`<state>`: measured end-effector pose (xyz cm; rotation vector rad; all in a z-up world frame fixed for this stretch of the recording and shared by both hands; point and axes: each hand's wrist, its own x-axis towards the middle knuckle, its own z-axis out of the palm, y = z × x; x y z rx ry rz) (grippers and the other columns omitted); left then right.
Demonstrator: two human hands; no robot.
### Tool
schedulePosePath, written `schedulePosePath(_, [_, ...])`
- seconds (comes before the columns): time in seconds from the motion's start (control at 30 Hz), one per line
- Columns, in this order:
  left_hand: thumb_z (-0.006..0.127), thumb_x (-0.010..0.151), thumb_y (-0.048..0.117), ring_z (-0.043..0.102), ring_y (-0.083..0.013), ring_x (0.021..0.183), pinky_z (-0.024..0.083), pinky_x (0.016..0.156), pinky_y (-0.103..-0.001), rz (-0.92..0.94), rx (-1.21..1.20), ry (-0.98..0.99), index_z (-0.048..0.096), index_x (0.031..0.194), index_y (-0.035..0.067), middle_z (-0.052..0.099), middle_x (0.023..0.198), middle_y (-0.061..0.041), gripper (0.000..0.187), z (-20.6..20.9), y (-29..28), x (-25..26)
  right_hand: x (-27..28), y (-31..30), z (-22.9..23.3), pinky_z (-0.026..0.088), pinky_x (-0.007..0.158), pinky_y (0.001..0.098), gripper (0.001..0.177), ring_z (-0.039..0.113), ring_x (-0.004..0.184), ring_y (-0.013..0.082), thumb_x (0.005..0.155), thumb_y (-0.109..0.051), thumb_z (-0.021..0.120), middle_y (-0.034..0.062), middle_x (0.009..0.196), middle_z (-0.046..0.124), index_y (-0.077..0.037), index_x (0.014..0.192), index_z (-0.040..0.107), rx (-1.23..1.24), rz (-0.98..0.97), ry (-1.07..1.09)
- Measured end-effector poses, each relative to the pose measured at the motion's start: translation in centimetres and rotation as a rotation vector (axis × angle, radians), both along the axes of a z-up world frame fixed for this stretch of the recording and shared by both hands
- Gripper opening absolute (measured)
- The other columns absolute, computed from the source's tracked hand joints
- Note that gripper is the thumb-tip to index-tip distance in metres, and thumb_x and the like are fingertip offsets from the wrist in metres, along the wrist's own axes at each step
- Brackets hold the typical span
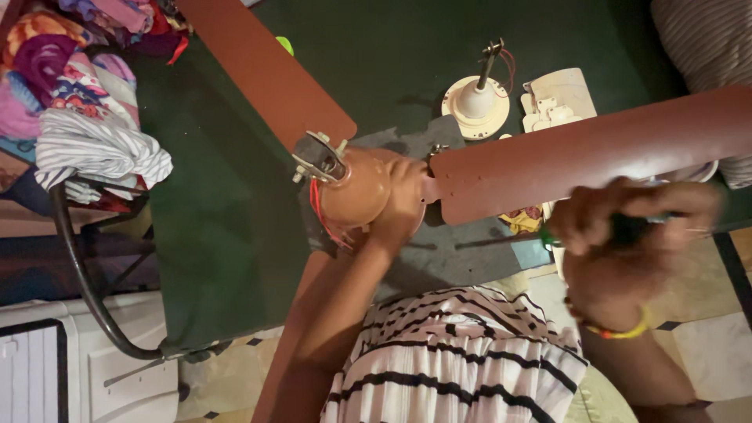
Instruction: The person uses a screwdriver to tighten screws on the motor housing of a ceiling fan, then moves to a second fan and repeats the tightening on its motor housing. The person handles the fan blades and motor housings while working on the floor.
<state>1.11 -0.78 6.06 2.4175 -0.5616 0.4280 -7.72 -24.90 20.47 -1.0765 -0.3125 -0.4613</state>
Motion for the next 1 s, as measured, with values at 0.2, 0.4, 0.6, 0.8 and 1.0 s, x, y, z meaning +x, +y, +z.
schedulePosePath(0.2, [0.062,0.097,0.030,0.047,-0.0428,0.139,0.036,0.118,-0.045,0.140,0.399,-0.218,0.065,0.128,-0.005,0.062,0.132,-0.019,0.048,-1.5,-0.1,-2.4,0.7,-1.6,2.1,0.032,0.050,0.0328,0.044,0.034,0.051,0.0171,0.120,-0.043,0.040,0.0065,0.065,0.040,-0.011,0.090,0.043,0.025,-0.051,0.027])
schedulePosePath(0.4, [0.058,0.104,0.036,0.054,-0.0259,0.138,0.050,0.108,-0.036,0.190,0.347,-0.187,0.065,0.132,-0.003,0.058,0.146,-0.015,0.049,-5.8,-0.1,-2.7,7.1,1.8,2.4,0.028,0.047,0.0319,0.049,0.031,0.046,0.0163,0.122,-0.044,0.040,0.0078,0.056,0.035,-0.008,0.089,0.039,0.080,0.227,-0.098])
schedulePosePath(0.6, [0.060,0.102,0.045,0.065,-0.0201,0.119,0.060,0.082,-0.036,0.262,0.341,-0.069,0.066,0.134,0.007,0.061,0.146,-0.003,0.051,-7.2,-0.3,-2.3,9.1,4.7,5.7,0.025,0.035,0.0286,0.051,0.028,0.035,0.0127,0.111,-0.045,0.053,0.0073,0.050,0.034,-0.005,0.083,0.039,-0.077,0.376,-0.214])
schedulePosePath(0.8, [0.055,0.103,0.050,0.062,-0.0253,0.123,0.057,0.094,-0.038,0.275,0.371,-0.023,0.062,0.137,0.010,0.052,0.150,-0.002,0.053,-8.2,-0.7,-2.0,9.5,5.7,6.6,0.026,0.035,0.0287,0.054,0.032,0.035,0.0110,0.106,-0.048,0.056,0.0055,0.051,0.036,-0.004,0.080,0.039,-0.126,0.486,-0.198])
schedulePosePath(1.0, [0.052,0.101,0.036,0.055,-0.0291,0.126,0.051,0.090,-0.043,0.244,0.246,0.207,0.059,0.142,0.009,0.053,0.150,-0.004,0.050,-8.5,-1.1,-1.5,9.9,5.9,6.1,0.026,0.036,0.0284,0.055,0.032,0.037,0.0111,0.107,-0.048,0.056,0.0060,0.050,0.036,-0.004,0.079,0.040,-0.143,0.551,-0.199])
